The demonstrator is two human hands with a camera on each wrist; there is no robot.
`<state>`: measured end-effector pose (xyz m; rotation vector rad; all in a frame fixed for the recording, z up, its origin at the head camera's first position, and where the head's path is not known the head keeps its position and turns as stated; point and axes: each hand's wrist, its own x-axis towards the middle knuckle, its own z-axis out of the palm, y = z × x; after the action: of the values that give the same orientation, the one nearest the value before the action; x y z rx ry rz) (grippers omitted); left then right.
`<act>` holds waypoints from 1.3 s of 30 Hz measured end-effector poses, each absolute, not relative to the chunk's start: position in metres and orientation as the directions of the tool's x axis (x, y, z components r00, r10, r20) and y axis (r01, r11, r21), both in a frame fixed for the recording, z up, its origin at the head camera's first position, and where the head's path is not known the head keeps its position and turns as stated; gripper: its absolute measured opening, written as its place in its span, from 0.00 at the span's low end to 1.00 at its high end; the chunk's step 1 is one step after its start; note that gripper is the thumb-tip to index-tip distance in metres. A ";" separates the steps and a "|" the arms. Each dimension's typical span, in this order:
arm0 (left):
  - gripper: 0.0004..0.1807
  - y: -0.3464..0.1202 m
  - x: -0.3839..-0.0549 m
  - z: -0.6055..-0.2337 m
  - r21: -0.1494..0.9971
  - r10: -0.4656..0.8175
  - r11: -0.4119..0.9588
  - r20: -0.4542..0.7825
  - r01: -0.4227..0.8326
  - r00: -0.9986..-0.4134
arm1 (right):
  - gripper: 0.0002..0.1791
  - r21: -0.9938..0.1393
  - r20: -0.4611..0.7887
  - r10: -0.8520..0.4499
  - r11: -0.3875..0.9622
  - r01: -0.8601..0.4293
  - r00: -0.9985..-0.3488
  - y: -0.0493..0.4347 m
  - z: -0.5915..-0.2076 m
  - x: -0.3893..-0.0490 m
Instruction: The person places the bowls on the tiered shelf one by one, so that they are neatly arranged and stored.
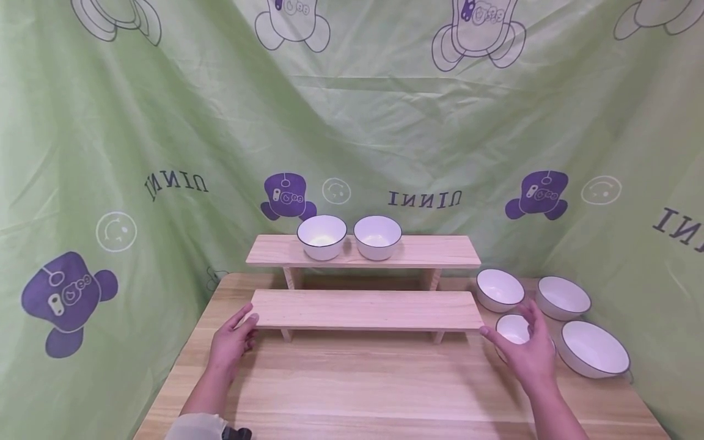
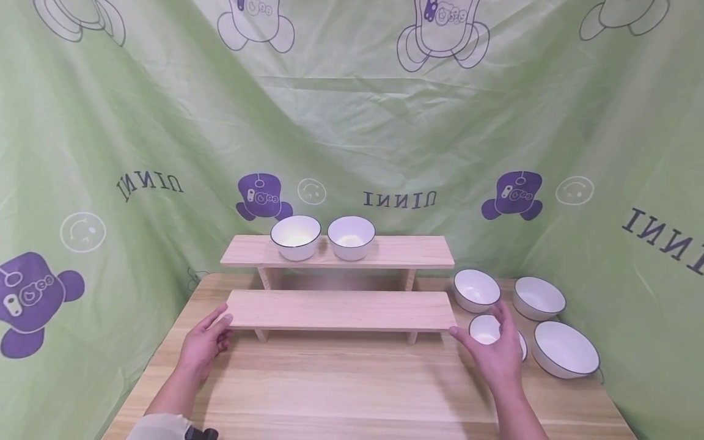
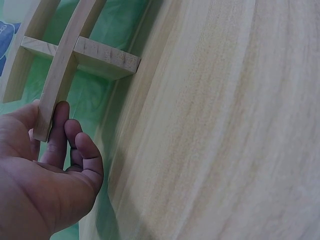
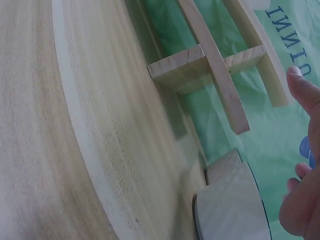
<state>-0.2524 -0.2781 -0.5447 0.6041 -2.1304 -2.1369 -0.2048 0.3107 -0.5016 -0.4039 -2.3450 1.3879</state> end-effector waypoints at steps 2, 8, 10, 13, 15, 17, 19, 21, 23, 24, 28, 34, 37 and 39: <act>0.36 -0.278 -0.252 -0.545 0.973 -0.319 -0.040 -0.228 -0.227 -0.920 | 0.71 -0.883 0.166 0.442 0.465 0.067 -0.881 0.312 -0.502 -0.203; 0.37 -0.278 -0.252 -0.545 0.974 -0.319 -0.043 -0.224 -0.223 -0.921 | 0.69 -0.892 0.160 0.475 0.445 0.079 -0.866 0.319 -0.505 -0.199; 0.36 -0.278 -0.252 -0.544 0.974 -0.319 -0.046 -0.224 -0.221 -0.921 | 0.69 -0.896 0.157 0.482 0.437 0.081 -0.862 0.321 -0.507 -0.198; 0.36 -0.277 -0.251 -0.544 0.975 -0.321 -0.045 -0.219 -0.216 -0.922 | 0.69 -0.899 0.147 0.494 0.428 0.092 -0.857 0.325 -0.510 -0.196; 0.36 -0.277 -0.251 -0.544 0.977 -0.319 -0.044 -0.213 -0.210 -0.923 | 0.69 -0.899 0.144 0.501 0.427 0.099 -0.854 0.327 -0.512 -0.195; 0.35 -0.277 -0.251 -0.544 0.978 -0.322 -0.045 -0.208 -0.205 -0.924 | 0.68 -0.898 0.145 0.506 0.427 0.102 -0.850 0.329 -0.514 -0.193; 0.35 -0.277 -0.251 -0.545 0.978 -0.322 -0.048 -0.206 -0.201 -0.924 | 0.68 -0.898 0.144 0.513 0.428 0.106 -0.846 0.331 -0.515 -0.192; 0.35 -0.277 -0.251 -0.546 0.979 -0.321 -0.053 -0.204 -0.198 -0.925 | 0.68 -0.898 0.140 0.522 0.424 0.114 -0.841 0.332 -0.517 -0.191; 0.35 -0.277 -0.252 -0.546 0.979 -0.320 -0.053 -0.204 -0.197 -0.925 | 0.67 -0.898 0.137 0.529 0.424 0.121 -0.838 0.334 -0.518 -0.190; 0.35 -0.277 -0.252 -0.547 0.979 -0.318 -0.051 -0.202 -0.196 -0.926 | 0.67 -0.897 0.136 0.531 0.425 0.124 -0.836 0.335 -0.519 -0.190; 0.35 -0.277 -0.252 -0.546 0.979 -0.321 -0.050 -0.202 -0.196 -0.926 | 0.68 -0.891 0.134 0.538 0.432 0.136 -0.832 0.340 -0.522 -0.189; 0.34 -0.277 -0.251 -0.545 0.980 -0.317 -0.053 -0.200 -0.193 -0.927 | 0.68 -0.881 0.105 0.545 0.438 0.176 -0.832 0.347 -0.526 -0.185; 0.35 -0.277 -0.251 -0.545 0.979 -0.315 -0.058 -0.202 -0.194 -0.927 | 0.70 -0.885 0.085 0.545 0.426 0.188 -0.834 0.349 -0.529 -0.184; 0.35 -0.277 -0.251 -0.546 0.979 -0.312 -0.062 -0.203 -0.194 -0.928 | 0.71 -0.887 0.077 0.547 0.419 0.193 -0.834 0.349 -0.530 -0.184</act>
<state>-0.2515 -0.2770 -0.5457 0.5662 -2.0922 -2.1566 -0.1837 0.3493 -0.5304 -0.6353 -2.3241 1.3836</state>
